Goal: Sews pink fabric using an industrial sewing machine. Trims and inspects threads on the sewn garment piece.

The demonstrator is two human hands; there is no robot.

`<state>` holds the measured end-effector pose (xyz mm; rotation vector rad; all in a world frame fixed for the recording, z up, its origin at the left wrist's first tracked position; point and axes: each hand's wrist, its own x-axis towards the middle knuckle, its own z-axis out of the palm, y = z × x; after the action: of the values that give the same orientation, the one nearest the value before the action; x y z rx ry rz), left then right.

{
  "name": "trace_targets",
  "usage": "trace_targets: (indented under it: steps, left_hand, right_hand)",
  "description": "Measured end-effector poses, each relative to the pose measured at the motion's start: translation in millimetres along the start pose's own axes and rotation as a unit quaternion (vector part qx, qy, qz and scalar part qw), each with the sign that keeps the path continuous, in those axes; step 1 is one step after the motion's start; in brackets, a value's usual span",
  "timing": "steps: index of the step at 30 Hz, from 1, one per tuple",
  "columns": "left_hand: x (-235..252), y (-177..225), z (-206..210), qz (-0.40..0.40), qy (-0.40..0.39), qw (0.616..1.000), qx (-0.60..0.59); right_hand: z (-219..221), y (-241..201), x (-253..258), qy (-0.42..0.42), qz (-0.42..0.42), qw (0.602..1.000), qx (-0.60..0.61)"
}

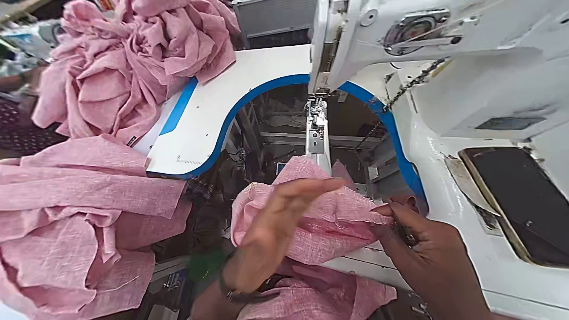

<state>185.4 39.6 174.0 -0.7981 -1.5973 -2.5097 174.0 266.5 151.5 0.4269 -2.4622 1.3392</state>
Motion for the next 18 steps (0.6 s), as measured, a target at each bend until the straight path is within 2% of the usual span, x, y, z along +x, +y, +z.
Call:
trace_targets:
  steps: [2, 4, 9, 18]
  left_hand:
    - [6, -23, 3, -0.06, -0.008, 0.978, -0.198]
    - [4, -37, 2, -0.077, 0.025, 0.958, -0.275]
    - [-4, -45, 3, -0.094, 0.092, 0.927, -0.352]
    - [-4, -40, -1, -0.11, 0.07, 0.909, -0.395]
  right_hand:
    - [-1, 0, -4, -0.004, 0.011, 1.0, -0.026]
    - [-5, 0, -8, -0.02, 0.035, 0.999, -0.027]
    - [-4, 4, -15, -0.041, 0.055, 0.998, -0.014]
    - [4, 1, -11, -0.039, 0.041, 0.998, 0.004]
